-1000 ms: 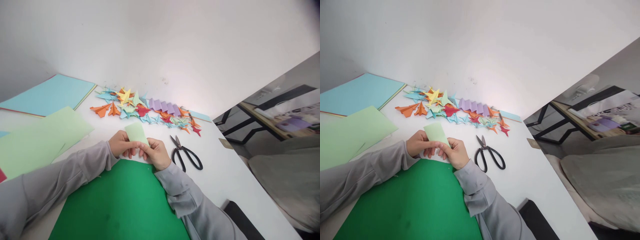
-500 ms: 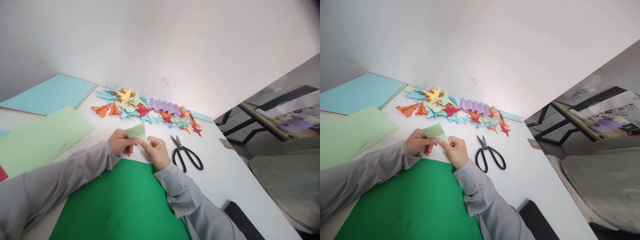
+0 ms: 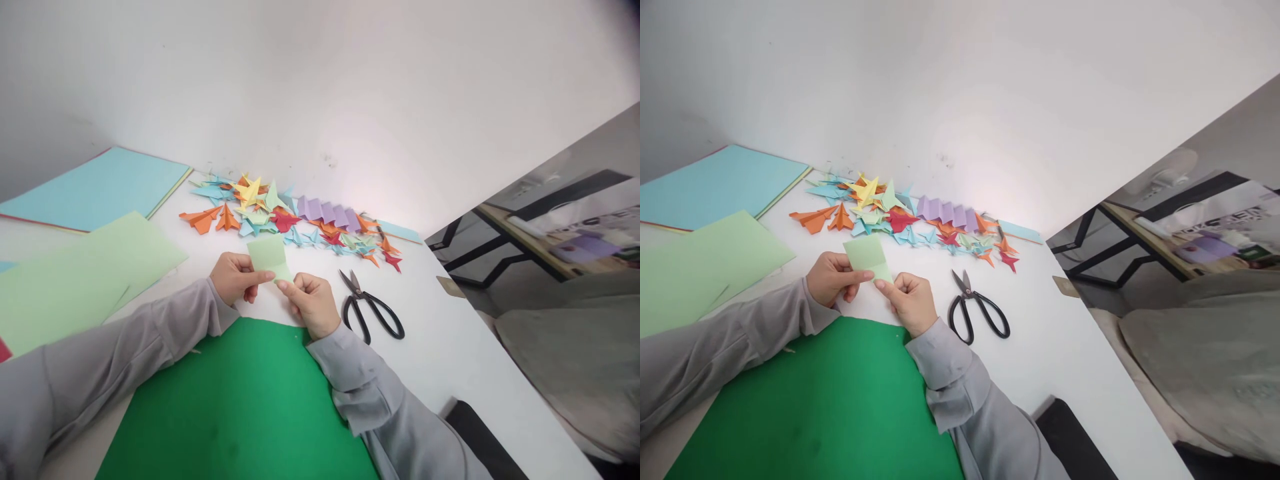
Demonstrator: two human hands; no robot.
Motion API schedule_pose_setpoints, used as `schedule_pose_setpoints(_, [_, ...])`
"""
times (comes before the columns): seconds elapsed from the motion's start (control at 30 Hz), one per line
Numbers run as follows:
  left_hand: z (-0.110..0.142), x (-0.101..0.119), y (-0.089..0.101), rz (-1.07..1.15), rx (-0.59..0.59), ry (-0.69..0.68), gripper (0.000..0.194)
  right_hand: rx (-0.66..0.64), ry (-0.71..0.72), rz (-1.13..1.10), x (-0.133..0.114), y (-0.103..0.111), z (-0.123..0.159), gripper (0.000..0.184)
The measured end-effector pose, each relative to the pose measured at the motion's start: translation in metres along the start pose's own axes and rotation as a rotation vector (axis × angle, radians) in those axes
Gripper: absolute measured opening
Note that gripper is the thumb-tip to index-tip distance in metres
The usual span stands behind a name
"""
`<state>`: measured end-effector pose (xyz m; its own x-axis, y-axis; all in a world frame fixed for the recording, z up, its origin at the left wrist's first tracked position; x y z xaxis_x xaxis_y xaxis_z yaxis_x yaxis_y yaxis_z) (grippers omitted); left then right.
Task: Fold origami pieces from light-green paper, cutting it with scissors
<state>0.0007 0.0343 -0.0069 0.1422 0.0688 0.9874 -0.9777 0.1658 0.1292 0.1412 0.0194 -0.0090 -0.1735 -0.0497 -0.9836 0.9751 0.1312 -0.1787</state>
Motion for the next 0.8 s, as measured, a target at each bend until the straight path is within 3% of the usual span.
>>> schedule_pose_setpoints(0.2, [-0.003,-0.002,0.003,0.087,0.027,0.014,0.039,0.024,-0.041,-0.066,0.004,0.003,0.0,0.037])
schedule_pose_setpoints(0.37, [-0.005,-0.002,0.005,0.156,0.047,0.021,0.04,-0.014,-0.064,-0.167,0.011,0.005,-0.003,0.03])
schedule_pose_setpoints(0.57, [-0.004,-0.002,0.004,0.141,0.033,0.012,0.038,-0.063,-0.042,-0.138,0.007,0.0,-0.001,0.027])
schedule_pose_setpoints(0.8, [-0.005,-0.002,0.003,0.119,0.012,-0.01,0.039,-0.071,-0.003,-0.122,0.005,0.0,-0.001,0.034])
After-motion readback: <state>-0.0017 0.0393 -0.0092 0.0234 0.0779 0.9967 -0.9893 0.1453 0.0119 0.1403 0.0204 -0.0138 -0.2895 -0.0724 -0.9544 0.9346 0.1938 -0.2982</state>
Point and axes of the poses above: each hand's wrist, its own z-axis away from the middle knuckle, its own y-axis out of the back of the hand, x = y × z, the point moved 5 cm from there along -z, towards the middle knuckle, and after that the axes turned 12 degrees about -z, right-handed, at the moved point
